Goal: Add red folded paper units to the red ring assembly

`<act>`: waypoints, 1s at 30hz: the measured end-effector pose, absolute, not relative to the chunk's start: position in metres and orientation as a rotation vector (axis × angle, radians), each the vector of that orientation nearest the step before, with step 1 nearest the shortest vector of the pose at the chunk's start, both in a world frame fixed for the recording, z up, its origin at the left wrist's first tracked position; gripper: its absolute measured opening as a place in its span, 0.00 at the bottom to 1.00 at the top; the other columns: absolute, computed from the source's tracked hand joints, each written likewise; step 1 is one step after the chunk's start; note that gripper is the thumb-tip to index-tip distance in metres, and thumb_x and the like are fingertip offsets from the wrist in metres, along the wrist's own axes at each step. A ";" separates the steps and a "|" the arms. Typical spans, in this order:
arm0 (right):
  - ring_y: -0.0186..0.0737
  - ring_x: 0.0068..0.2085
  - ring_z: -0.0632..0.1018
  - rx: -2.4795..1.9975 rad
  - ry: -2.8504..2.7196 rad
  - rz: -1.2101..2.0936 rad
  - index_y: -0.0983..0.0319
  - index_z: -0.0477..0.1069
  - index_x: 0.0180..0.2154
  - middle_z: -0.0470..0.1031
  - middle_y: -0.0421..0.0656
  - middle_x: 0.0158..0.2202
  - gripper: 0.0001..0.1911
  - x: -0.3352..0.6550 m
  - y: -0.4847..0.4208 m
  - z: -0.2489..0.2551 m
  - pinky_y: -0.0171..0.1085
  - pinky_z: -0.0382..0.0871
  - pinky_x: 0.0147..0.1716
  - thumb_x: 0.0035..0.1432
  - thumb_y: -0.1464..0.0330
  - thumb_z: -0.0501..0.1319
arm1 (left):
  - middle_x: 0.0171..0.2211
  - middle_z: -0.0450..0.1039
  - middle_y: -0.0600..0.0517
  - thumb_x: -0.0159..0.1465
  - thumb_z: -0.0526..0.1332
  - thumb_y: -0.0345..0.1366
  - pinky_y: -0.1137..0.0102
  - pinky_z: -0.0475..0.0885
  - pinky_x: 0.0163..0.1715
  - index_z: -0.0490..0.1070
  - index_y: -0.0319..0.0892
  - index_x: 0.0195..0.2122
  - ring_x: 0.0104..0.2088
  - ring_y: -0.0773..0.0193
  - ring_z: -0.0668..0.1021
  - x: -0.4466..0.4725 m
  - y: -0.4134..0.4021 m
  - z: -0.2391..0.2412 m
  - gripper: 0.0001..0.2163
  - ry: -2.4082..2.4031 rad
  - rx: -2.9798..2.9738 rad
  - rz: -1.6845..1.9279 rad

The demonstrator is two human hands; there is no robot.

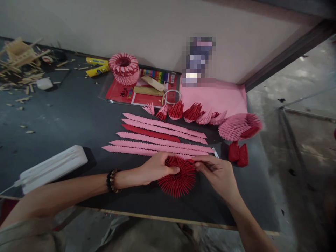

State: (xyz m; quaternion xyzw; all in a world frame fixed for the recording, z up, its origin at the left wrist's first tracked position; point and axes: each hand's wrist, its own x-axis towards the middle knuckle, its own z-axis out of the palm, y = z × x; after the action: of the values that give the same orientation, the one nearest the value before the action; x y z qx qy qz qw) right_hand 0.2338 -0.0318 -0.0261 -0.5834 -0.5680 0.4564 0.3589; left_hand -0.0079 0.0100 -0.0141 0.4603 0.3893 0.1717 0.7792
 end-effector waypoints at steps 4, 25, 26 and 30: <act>0.45 0.33 0.86 -1.606 -1.530 0.953 0.57 0.85 0.44 0.87 0.44 0.35 0.10 0.241 -0.032 -0.024 0.43 0.84 0.36 0.66 0.61 0.67 | 0.47 0.83 0.43 0.63 0.68 0.36 0.60 0.74 0.57 0.80 0.36 0.48 0.50 0.54 0.82 -0.010 0.012 -0.015 0.14 0.846 1.123 0.364; 0.45 0.38 0.87 -1.511 -1.781 0.747 0.51 0.84 0.47 0.88 0.41 0.39 0.10 0.235 -0.032 -0.024 0.40 0.82 0.40 0.65 0.65 0.67 | 0.49 0.83 0.45 0.64 0.66 0.36 0.64 0.74 0.56 0.79 0.37 0.52 0.49 0.56 0.83 -0.013 0.015 -0.020 0.16 0.797 1.200 0.334; 0.45 0.39 0.88 -1.540 -1.753 0.764 0.52 0.83 0.48 0.88 0.41 0.39 0.11 0.235 -0.032 -0.025 0.40 0.82 0.40 0.64 0.64 0.68 | 0.49 0.83 0.45 0.64 0.66 0.36 0.64 0.74 0.55 0.79 0.36 0.52 0.49 0.56 0.82 -0.013 0.015 -0.019 0.16 0.809 1.203 0.332; 0.44 0.38 0.88 -1.563 -1.596 0.990 0.55 0.82 0.51 0.88 0.43 0.38 0.15 0.235 -0.031 -0.023 0.38 0.83 0.40 0.63 0.62 0.69 | 0.48 0.83 0.44 0.65 0.64 0.36 0.63 0.73 0.56 0.79 0.35 0.51 0.50 0.55 0.82 -0.013 0.015 -0.013 0.16 0.817 1.201 0.329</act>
State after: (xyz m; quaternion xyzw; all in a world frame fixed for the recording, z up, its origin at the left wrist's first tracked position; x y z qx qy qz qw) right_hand 0.2352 -0.0308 -0.0227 -0.6012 -0.6137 0.3808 0.3419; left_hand -0.0128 0.0151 -0.0134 0.5467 0.3718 0.1497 0.7352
